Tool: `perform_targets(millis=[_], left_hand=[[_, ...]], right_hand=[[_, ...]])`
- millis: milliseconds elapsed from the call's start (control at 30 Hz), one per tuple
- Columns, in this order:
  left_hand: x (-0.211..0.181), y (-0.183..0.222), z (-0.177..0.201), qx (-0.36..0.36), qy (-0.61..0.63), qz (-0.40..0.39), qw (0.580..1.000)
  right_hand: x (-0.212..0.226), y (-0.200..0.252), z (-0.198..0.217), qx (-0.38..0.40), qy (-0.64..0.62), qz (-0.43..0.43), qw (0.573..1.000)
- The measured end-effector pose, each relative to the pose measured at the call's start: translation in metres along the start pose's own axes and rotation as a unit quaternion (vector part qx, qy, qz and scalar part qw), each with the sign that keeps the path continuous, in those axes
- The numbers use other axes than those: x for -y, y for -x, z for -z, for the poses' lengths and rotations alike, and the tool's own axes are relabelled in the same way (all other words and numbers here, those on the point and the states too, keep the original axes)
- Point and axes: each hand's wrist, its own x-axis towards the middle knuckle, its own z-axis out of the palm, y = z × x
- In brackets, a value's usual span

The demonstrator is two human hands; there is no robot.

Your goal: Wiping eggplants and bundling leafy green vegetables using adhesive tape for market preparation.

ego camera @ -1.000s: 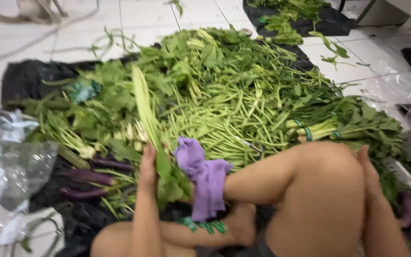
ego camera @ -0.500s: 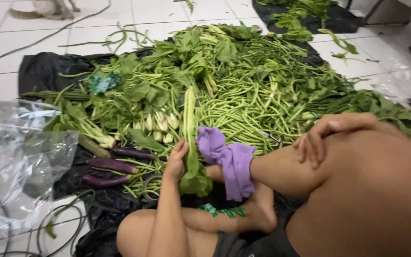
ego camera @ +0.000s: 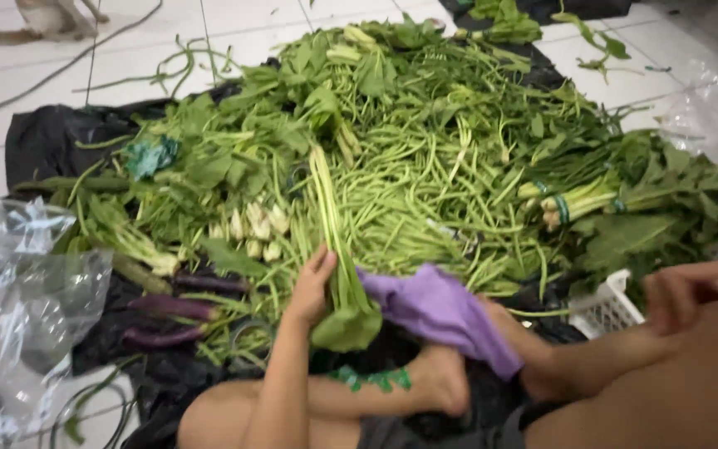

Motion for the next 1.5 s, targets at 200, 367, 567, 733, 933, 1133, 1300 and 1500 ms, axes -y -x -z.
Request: perform_targets(millis=[200,367,567,733,933,1133,1300,1500], left_hand=[[0.023,0.0,-0.085,-0.037,-0.02,0.039,0.998],[0.017,0.01,-0.093,0.0,-0.206,0.105,0.973],[0.043,0.015,-0.052,0.025,-0.436,-0.013,0.9],[0.044,0.021,-0.037,0.095,-0.492,0.049,0.864],[0.028,0.03,-0.028,0.131,-0.385,0.075,0.91],[0.037,0.029,-0.024,0.13,-0.358,0.066,0.922],[0.04,0.02,-0.021,0.149,-0.366,0.067,0.916],[0.039,0.022,-0.023,0.135,-0.359,0.066,0.921]], right_hand=[[-0.073,-0.196,0.14,-0.025,0.029,-0.021,0.999],[-0.16,-0.278,0.198,-0.035,0.054,-0.034,0.997],[-0.22,-0.282,0.248,-0.067,0.075,-0.072,0.992],[-0.232,-0.247,0.274,-0.095,0.11,-0.087,0.985],[-0.303,-0.206,0.282,-0.126,0.149,-0.078,0.978],[-0.422,-0.159,0.292,-0.153,0.185,-0.087,0.967],[-0.351,-0.048,0.224,-0.185,0.22,-0.096,0.953],[-0.384,-0.058,0.239,-0.212,0.259,-0.088,0.938]])
